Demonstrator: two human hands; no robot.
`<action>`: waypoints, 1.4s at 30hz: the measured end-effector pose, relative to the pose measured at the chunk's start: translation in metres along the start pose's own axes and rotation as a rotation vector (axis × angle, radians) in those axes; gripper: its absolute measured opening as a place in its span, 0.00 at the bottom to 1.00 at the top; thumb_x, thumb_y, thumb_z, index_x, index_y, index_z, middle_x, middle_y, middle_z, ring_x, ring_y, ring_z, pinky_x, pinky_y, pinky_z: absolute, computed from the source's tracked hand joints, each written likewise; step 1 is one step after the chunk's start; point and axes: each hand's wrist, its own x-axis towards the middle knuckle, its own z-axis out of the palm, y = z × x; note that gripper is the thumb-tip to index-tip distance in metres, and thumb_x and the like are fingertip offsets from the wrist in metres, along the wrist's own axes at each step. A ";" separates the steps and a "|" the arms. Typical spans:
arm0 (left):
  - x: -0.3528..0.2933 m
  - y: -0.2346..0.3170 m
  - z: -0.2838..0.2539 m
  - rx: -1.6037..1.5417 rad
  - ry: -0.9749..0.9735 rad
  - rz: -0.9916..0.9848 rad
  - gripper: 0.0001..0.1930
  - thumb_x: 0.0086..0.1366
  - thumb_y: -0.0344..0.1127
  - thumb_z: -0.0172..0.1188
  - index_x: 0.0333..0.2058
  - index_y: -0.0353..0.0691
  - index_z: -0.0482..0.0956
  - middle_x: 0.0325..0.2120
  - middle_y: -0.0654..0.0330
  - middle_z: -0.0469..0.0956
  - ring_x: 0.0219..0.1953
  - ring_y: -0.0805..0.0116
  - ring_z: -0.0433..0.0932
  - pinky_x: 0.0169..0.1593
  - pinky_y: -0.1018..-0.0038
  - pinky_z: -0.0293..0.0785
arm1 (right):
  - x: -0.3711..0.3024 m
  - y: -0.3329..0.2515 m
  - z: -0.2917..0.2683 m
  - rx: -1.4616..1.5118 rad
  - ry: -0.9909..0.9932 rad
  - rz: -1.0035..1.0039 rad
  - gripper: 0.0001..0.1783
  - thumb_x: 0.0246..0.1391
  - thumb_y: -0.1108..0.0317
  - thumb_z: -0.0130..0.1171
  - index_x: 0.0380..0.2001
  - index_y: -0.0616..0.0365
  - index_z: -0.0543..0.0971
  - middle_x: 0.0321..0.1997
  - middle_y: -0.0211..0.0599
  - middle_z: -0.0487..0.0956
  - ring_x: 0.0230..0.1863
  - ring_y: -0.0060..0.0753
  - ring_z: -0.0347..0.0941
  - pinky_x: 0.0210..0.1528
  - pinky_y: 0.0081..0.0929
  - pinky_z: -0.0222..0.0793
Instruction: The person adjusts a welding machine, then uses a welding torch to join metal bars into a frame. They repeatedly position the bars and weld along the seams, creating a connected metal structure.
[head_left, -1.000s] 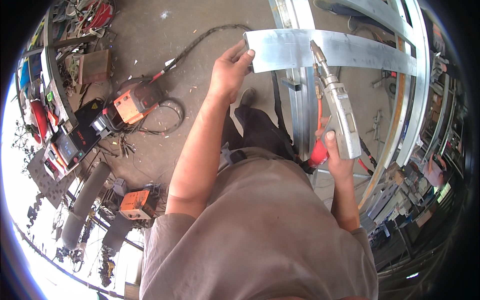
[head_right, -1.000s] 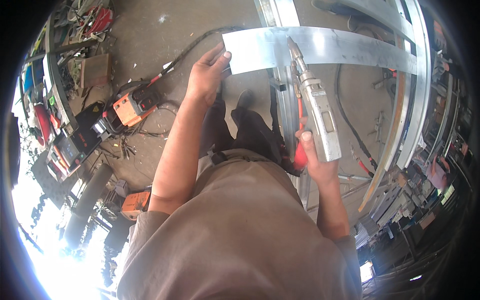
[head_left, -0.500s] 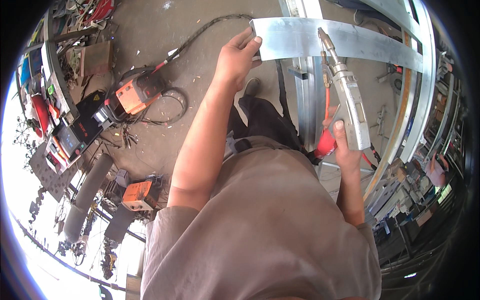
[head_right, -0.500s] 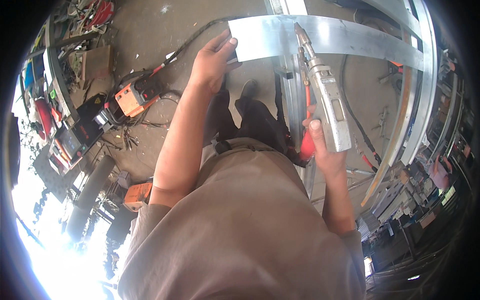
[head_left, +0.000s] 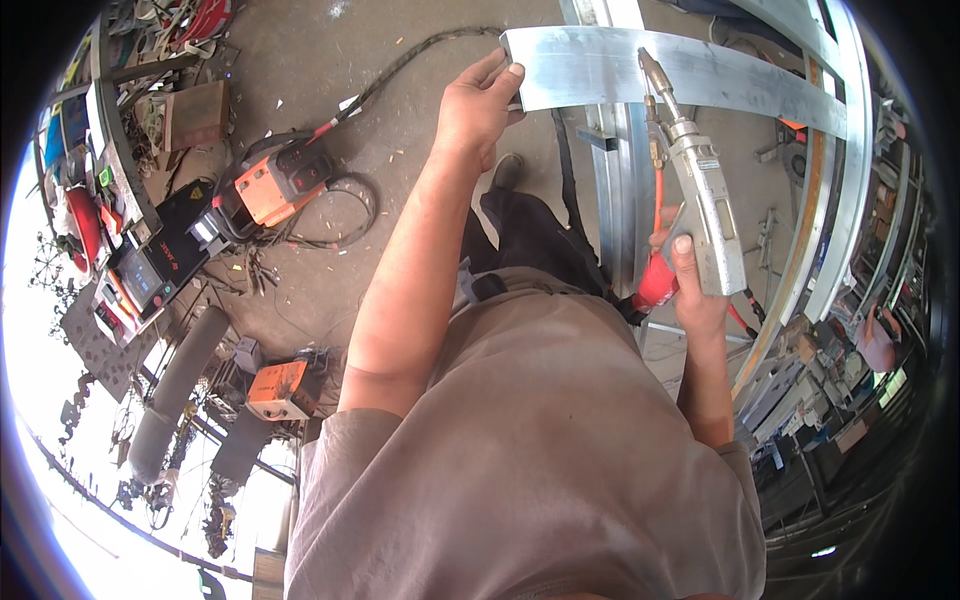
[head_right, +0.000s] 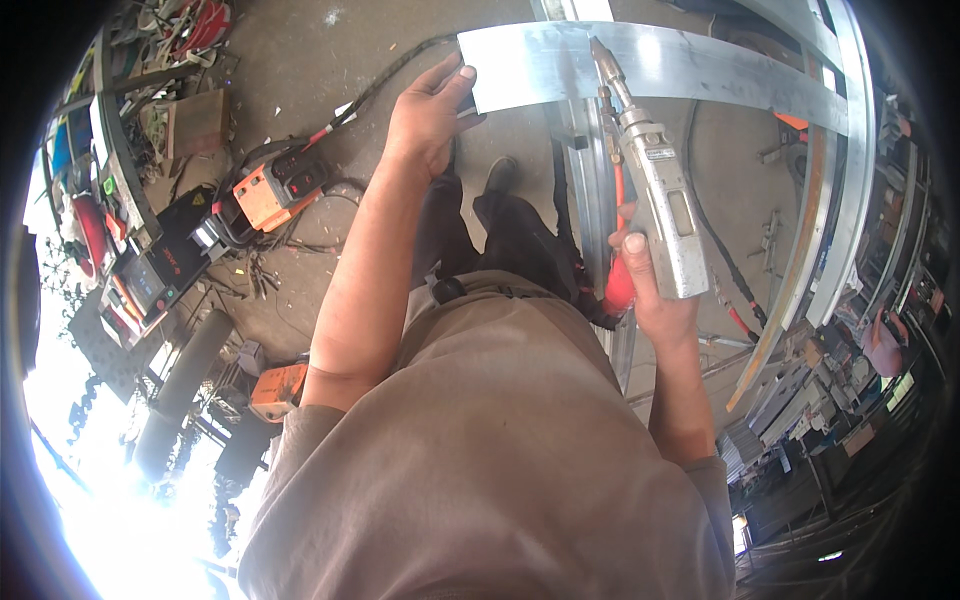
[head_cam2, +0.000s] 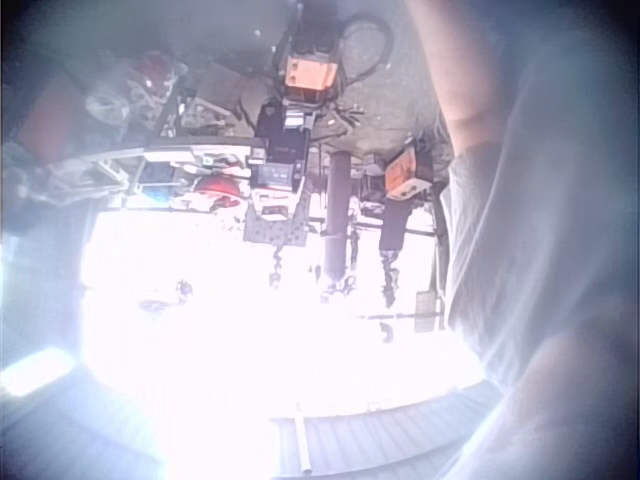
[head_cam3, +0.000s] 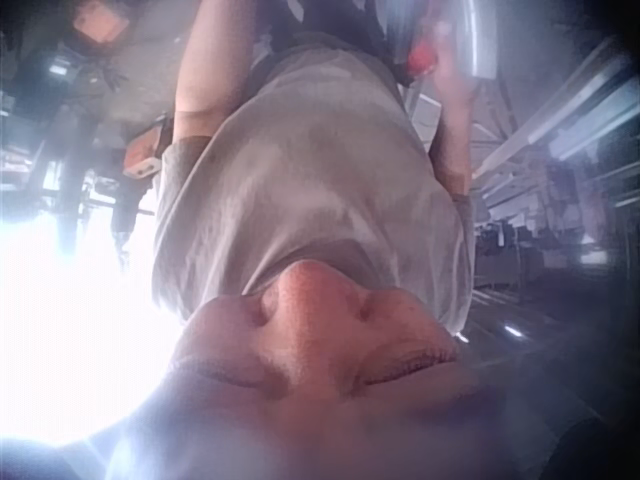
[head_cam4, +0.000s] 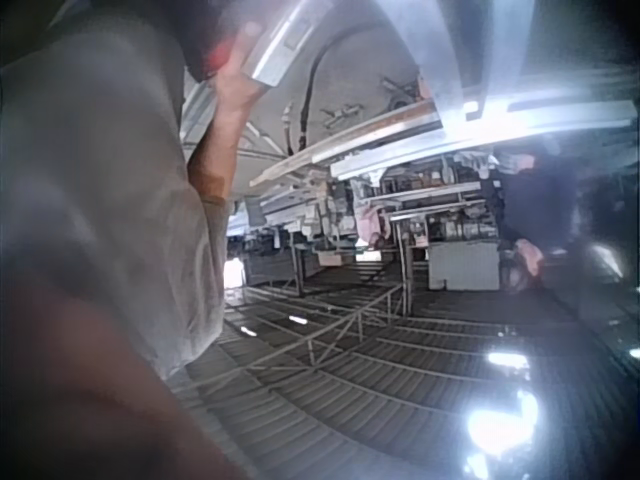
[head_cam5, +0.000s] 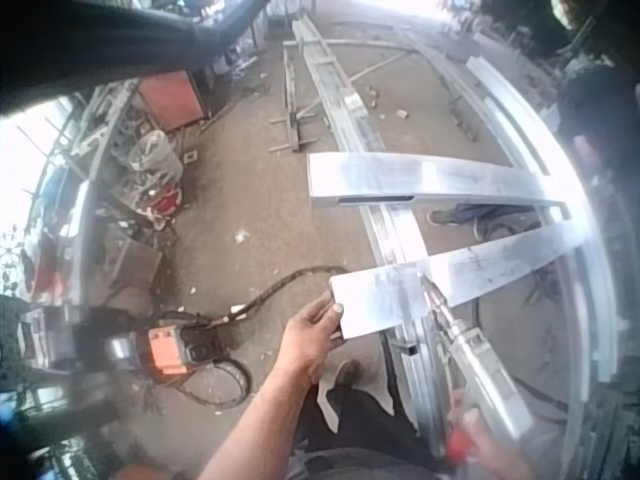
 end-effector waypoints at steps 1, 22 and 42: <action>0.000 0.000 0.000 -0.005 0.003 -0.002 0.31 0.74 0.37 0.64 0.69 0.30 0.66 0.62 0.45 0.74 0.62 0.52 0.76 0.58 0.56 0.82 | 0.000 0.000 0.000 0.000 -0.001 0.000 0.27 0.71 0.53 0.57 0.60 0.66 0.75 0.51 0.41 0.82 0.43 0.30 0.81 0.47 0.33 0.78; -0.005 -0.008 0.007 -0.011 0.115 0.054 0.30 0.71 0.39 0.66 0.62 0.25 0.66 0.55 0.44 0.79 0.53 0.59 0.81 0.50 0.64 0.82 | 0.022 -0.016 0.016 -0.076 -0.149 -0.036 0.23 0.71 0.55 0.59 0.55 0.65 0.77 0.45 0.38 0.82 0.41 0.29 0.80 0.45 0.30 0.77; 0.001 -0.010 0.010 -0.051 0.169 0.022 0.22 0.67 0.38 0.71 0.49 0.31 0.71 0.46 0.51 0.82 0.40 0.70 0.80 0.41 0.72 0.80 | 0.054 -0.059 0.053 -0.099 -0.226 0.032 0.25 0.69 0.60 0.62 0.61 0.65 0.73 0.48 0.40 0.82 0.40 0.30 0.81 0.45 0.31 0.79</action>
